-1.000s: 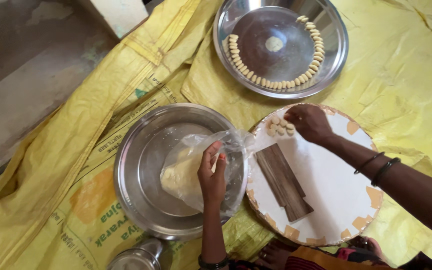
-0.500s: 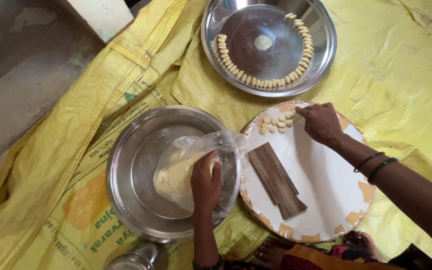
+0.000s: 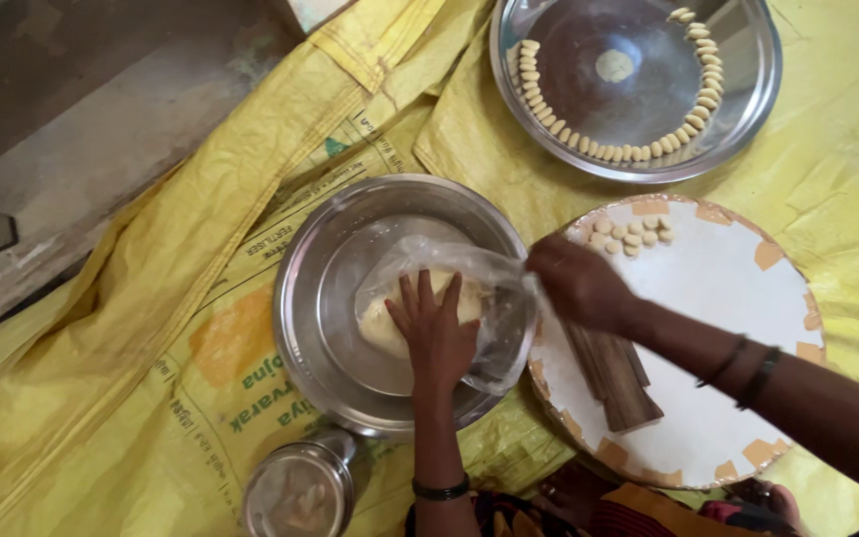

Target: The person repeatedly pinches off small pieces of dough from a larger mass in a metal bowl and rolls them into uniform balls between their palms. The finished dough balls are placed on a nearby plate. The person continues this process for the duration of the clip.

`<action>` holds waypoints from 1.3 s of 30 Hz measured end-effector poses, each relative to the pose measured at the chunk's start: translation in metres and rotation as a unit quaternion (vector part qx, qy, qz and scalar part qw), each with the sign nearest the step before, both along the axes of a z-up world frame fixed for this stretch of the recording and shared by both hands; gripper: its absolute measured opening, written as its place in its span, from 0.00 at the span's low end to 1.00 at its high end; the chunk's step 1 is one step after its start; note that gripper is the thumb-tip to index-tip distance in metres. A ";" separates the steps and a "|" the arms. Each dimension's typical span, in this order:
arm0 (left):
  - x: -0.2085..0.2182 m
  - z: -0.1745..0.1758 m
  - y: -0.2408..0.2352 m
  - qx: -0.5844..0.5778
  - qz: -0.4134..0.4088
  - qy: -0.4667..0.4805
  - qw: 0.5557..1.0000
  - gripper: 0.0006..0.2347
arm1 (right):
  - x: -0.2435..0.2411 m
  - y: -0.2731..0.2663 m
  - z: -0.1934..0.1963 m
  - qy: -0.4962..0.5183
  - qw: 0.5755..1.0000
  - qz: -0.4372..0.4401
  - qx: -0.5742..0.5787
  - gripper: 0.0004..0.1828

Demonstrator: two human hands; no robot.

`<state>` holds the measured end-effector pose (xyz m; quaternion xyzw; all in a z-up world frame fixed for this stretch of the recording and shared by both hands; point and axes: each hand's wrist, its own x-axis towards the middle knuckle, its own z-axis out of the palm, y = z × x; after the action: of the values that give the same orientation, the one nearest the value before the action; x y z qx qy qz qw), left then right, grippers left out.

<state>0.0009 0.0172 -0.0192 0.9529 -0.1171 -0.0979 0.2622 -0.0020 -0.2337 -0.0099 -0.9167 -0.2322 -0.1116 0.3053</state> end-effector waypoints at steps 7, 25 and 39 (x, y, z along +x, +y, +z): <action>0.000 -0.017 0.003 0.046 0.021 0.006 0.999 0.33 | 0.012 0.073 -0.032 0.264 0.950 0.156 -0.063 0.17; 0.001 -0.030 -0.004 0.017 0.025 -0.022 0.999 0.36 | 0.032 0.068 -0.074 0.142 0.974 0.075 -0.158 0.26; 0.001 -0.032 -0.009 0.014 0.055 -0.041 0.998 0.31 | 0.033 0.075 -0.068 0.285 0.953 -0.096 0.036 0.12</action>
<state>0.0017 0.0079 -0.0508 0.9647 -0.0740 -0.0457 0.2486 0.0312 -0.1588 -0.0775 -0.9169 -0.0419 0.1175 0.3791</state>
